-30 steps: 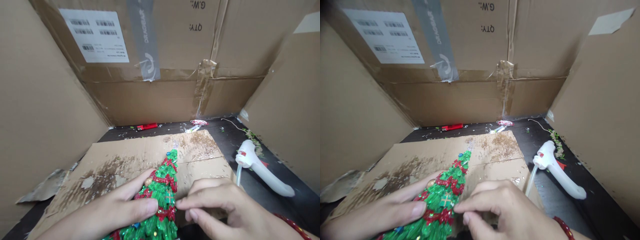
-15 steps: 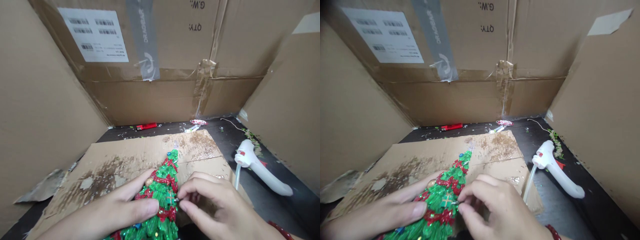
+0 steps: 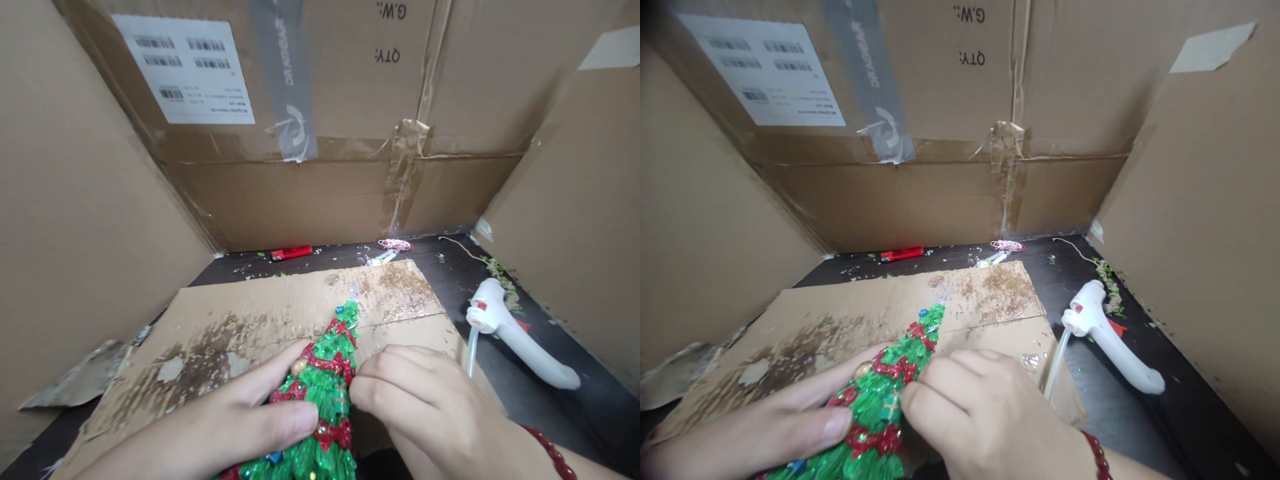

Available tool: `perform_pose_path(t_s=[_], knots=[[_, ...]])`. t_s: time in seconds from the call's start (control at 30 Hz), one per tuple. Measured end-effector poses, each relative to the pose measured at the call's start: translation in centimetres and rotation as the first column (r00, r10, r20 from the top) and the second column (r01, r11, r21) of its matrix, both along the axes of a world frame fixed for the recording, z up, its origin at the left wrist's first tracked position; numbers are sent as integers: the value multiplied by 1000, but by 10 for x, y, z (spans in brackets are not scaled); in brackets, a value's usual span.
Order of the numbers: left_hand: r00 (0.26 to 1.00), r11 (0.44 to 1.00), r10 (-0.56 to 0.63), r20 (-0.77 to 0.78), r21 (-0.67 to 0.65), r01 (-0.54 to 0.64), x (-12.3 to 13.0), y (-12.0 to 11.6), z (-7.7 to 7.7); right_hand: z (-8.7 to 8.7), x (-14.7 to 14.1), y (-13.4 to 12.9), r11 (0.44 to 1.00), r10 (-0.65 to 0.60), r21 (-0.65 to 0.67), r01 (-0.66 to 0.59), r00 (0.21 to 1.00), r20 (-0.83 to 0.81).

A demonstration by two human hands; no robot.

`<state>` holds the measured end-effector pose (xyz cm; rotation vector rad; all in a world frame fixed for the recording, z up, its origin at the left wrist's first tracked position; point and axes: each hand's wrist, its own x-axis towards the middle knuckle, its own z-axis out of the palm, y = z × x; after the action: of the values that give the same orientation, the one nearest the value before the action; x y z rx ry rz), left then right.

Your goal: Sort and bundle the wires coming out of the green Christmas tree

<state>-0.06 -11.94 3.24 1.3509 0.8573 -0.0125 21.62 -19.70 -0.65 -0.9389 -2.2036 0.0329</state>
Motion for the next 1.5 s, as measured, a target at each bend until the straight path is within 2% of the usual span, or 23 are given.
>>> perform_pose_path(t_s=[0.13, 0.23, 0.37, 0.57, 0.7, 0.8, 0.93, 1.1, 1.27, 1.37, 1.5], knots=[[998, 997, -17, -60, 74, 21, -2, 1, -3, 2, 0, 1, 999, 45, 0, -45, 999, 26], [996, 998, 30, -83, 53, -25, -1, -2, 1, 2, 2, 0, 998, 35, -43, -35, 999, -8], [998, 999, 48, -47, 17, -47, 2, -3, 6, 4, 5, -2, 981, -27, -195, 9, 996, -90], [1000, 999, -19, -5, -33, 19, -1, -1, 1, 6, 6, -4, 931, -144, -363, 27, 943, -301], [999, 994, -31, 38, -105, 35, 0, -2, 0, 1, 7, -3, 889, -246, -449, 92, 923, -297], [998, 992, 1, 67, -123, 7, 2, -3, 0, -3, 7, -3, 848, -301, -517, 112, 907, -296], [997, 992, 19, 75, -128, -9, 3, -2, -1, -4, 6, -3, 823, -349, -552, 136, 888, -301], [1000, 987, 20, 5, -159, -19, -1, -1, -2, -3, 3, -4, 823, -328, -553, 130, 904, -275], [1000, 999, -6, 13, -47, 6, -2, 0, -5, -2, 3, -3, 812, -307, -576, 92, 907, -288], [1000, 995, -9, 9, -97, 9, -1, 0, -3, -2, 4, -3, 794, -314, -599, 107, 915, -252], [999, 995, 0, 33, -99, 3, 0, -2, 0, -3, 4, -3, 782, -313, -616, 100, 917, -248]])
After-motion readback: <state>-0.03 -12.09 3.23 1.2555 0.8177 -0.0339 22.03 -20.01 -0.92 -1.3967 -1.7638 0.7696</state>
